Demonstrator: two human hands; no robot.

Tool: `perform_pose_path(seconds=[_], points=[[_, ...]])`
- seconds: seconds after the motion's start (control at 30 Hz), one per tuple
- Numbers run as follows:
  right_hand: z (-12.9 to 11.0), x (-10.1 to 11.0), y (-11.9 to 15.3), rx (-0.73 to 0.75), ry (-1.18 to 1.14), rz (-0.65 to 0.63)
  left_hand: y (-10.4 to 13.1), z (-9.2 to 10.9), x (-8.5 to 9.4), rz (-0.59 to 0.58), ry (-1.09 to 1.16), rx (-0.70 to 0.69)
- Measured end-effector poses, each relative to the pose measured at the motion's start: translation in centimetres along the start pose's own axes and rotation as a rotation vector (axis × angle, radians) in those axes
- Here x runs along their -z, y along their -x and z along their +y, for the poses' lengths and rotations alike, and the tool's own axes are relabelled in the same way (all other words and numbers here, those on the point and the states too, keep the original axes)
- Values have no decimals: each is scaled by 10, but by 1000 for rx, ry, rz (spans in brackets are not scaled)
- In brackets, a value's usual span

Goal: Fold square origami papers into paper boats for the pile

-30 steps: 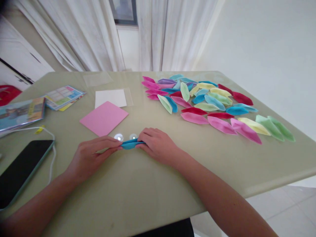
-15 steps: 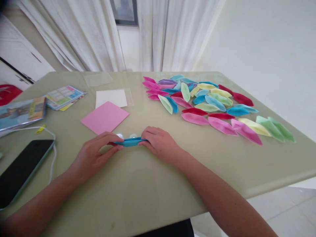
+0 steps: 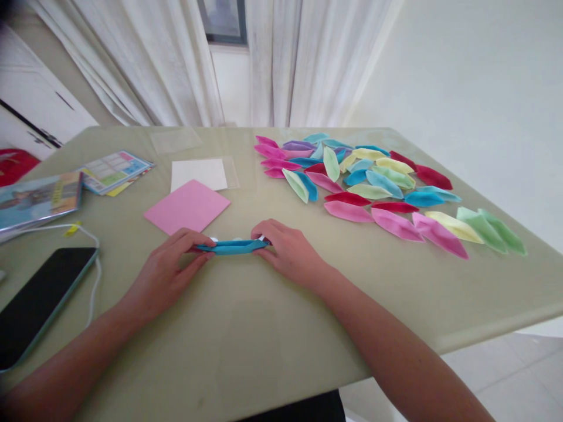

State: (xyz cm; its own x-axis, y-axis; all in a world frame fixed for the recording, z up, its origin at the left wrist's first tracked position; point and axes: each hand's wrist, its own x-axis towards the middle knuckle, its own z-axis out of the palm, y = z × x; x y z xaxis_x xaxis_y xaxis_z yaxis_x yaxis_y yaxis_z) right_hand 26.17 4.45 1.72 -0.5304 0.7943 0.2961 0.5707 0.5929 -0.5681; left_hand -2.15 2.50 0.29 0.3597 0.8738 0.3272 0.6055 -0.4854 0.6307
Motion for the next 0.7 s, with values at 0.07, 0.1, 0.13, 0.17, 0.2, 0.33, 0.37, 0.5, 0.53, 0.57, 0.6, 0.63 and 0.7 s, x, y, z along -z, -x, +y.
perform_pose_path(seconds=[0.07, 0.1, 0.13, 0.17, 0.2, 0.33, 0.37, 0.5, 0.53, 0.57, 0.6, 0.63, 0.7], points=[[1, 0, 0, 0, -9, 23, 1, 0, 0, 7, -8, 7], [1, 0, 0, 3, -17, 30, 1, 0, 0, 11, -14, 10], [1, 0, -1, 8, -24, 32, 1, 0, 0, 13, -19, 13], [1, 0, -1, 15, -28, 33, 1, 0, 0, 14, -25, 15], [2, 0, -1, 20, -29, 30, 1, 0, 0, 15, -29, 16], [1, 2, -1, 32, -21, 0, 2, 0, 0, 10, -51, 15], [1, 2, -1, 35, -18, -8, 2, 0, 0, 9, -60, 13], [-1, 4, 0, 46, 7, -28, 3, 2, 0, 3, -95, -3], [-1, 4, 0, 52, 14, -28, 4, 3, 0, 3, -105, -8], [-2, 4, 0, 59, 23, -28, 4, 4, 0, 3, -117, -12], [-2, 4, 1, 65, 34, -28, 4, 4, 1, 3, -131, -17], [-2, 3, 1, 71, 46, -32, 4, 5, 1, 2, -144, -22], [-2, 2, 2, 85, 76, -48, 5, 5, 1, -2, -161, -32]])
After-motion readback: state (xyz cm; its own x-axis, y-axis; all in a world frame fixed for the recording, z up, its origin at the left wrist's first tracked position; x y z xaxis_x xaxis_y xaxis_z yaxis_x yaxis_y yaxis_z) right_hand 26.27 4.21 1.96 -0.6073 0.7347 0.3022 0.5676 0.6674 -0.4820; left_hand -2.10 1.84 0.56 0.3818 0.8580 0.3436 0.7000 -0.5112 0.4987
